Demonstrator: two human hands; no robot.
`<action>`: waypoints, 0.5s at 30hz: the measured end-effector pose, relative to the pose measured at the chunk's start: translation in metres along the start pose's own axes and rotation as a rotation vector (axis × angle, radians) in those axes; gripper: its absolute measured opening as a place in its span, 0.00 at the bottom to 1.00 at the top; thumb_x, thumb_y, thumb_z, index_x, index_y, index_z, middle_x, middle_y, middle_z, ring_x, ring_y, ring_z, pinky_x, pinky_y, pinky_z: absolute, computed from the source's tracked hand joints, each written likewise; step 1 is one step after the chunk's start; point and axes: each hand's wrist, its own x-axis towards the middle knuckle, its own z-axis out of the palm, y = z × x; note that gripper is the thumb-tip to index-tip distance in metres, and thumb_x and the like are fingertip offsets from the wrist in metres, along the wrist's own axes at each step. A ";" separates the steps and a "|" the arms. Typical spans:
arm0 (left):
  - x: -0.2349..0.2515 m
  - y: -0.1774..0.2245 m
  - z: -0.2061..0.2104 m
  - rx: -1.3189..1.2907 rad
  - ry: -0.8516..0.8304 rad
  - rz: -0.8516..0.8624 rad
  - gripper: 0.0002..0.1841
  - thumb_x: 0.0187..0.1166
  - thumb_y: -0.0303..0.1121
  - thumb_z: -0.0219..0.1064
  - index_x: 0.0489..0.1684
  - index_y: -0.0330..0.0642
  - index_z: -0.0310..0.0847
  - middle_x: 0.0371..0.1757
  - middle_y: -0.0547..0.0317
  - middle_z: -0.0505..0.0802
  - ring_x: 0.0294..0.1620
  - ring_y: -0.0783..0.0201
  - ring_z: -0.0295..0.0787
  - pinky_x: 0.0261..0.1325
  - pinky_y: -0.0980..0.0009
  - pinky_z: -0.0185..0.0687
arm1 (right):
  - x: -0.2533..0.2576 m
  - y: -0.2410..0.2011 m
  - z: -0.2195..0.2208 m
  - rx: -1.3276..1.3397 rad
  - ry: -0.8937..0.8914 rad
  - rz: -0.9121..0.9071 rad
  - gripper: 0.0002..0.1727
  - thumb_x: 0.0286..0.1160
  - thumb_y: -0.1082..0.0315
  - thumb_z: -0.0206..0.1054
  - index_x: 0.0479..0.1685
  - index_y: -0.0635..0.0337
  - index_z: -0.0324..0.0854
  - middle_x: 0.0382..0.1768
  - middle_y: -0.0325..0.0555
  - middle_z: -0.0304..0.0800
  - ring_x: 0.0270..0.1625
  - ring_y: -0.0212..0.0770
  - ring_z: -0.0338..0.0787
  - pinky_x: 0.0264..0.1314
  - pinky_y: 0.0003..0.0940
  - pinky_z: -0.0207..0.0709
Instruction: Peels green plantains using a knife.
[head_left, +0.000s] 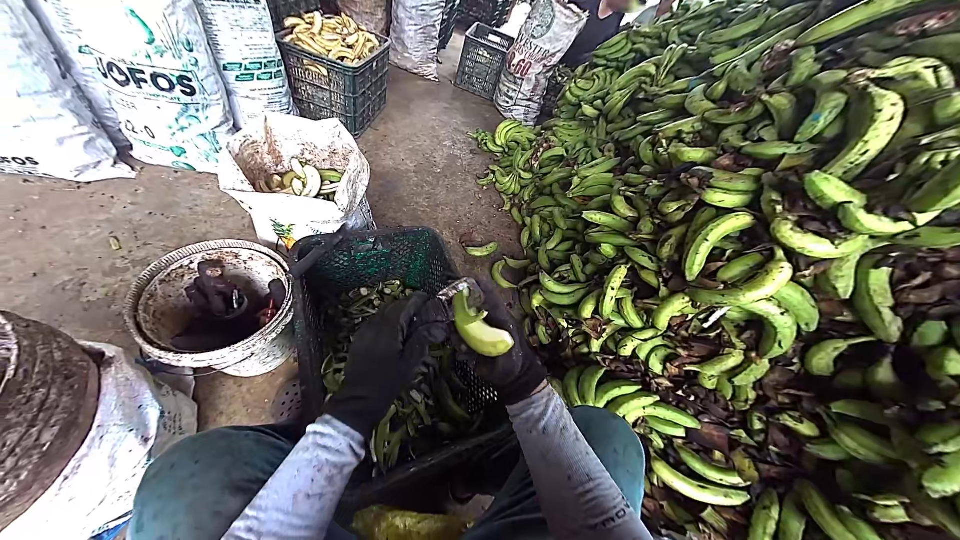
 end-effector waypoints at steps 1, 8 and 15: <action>0.004 -0.004 -0.004 0.013 0.021 -0.035 0.28 0.87 0.55 0.54 0.80 0.52 0.76 0.68 0.50 0.89 0.66 0.52 0.87 0.69 0.44 0.80 | -0.004 0.002 -0.002 0.032 -0.084 0.066 0.20 0.87 0.52 0.50 0.54 0.58 0.79 0.31 0.44 0.89 0.24 0.31 0.86 0.25 0.24 0.83; 0.000 0.007 -0.013 -0.006 0.087 -0.093 0.32 0.85 0.65 0.50 0.78 0.56 0.77 0.64 0.53 0.90 0.60 0.55 0.89 0.62 0.44 0.83 | 0.000 -0.006 -0.005 -0.092 0.163 -0.063 0.25 0.85 0.50 0.53 0.73 0.54 0.74 0.45 0.46 0.88 0.42 0.38 0.89 0.47 0.36 0.87; -0.024 0.033 0.024 0.102 0.276 0.143 0.34 0.81 0.59 0.55 0.77 0.44 0.79 0.61 0.40 0.91 0.60 0.42 0.89 0.61 0.41 0.83 | 0.025 -0.020 0.020 -0.042 0.525 -0.428 0.26 0.87 0.45 0.53 0.77 0.46 0.69 0.48 0.41 0.86 0.44 0.36 0.89 0.43 0.37 0.87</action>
